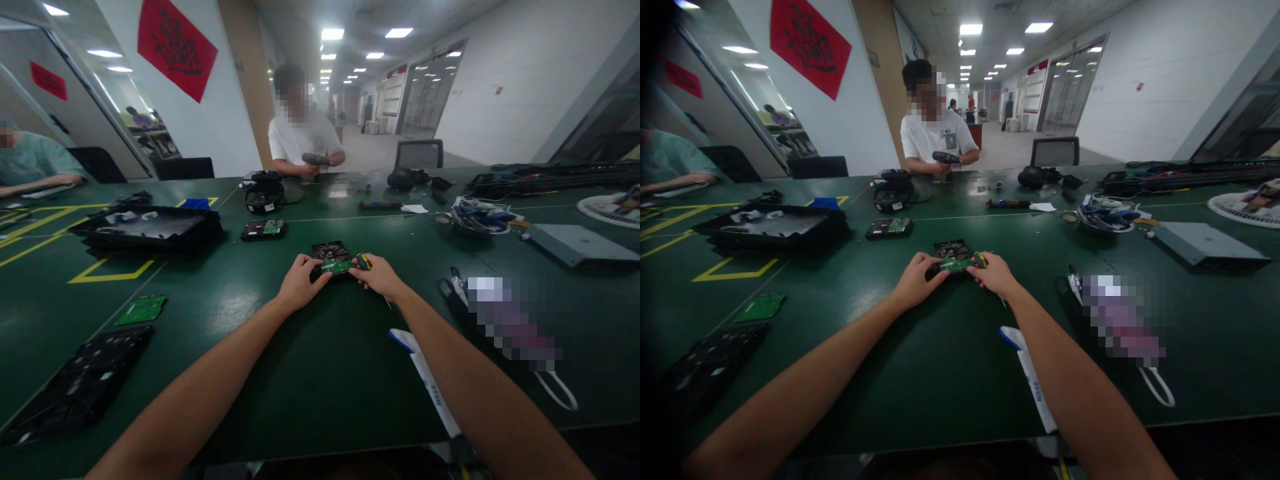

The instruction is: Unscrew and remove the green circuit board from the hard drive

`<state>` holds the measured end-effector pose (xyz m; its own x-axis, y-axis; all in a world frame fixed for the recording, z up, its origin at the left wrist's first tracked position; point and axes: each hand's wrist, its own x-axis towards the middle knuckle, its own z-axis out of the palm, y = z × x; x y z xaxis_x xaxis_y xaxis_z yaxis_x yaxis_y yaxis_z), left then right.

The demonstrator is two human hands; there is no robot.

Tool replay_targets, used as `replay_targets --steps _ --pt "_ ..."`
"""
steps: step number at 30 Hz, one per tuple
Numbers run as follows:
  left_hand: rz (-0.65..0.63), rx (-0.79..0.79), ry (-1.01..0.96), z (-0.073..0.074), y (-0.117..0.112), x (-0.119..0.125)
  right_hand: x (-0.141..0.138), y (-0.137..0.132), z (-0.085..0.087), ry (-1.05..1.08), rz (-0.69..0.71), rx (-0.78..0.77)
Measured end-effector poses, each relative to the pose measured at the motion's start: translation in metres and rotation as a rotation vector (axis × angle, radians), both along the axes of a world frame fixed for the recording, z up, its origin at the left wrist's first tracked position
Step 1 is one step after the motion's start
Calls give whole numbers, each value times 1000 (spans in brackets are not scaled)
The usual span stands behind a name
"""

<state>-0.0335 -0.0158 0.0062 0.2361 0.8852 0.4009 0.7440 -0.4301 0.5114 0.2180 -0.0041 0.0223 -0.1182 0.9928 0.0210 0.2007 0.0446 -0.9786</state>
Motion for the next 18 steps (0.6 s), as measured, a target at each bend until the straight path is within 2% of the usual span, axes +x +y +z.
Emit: replay_targets --steps 8,18 --pt "-2 17 -1 3 -3 1 2 0 -3 27 25 16" --pt "-32 33 43 0 -1 0 2 -2 -1 -62 92 50"
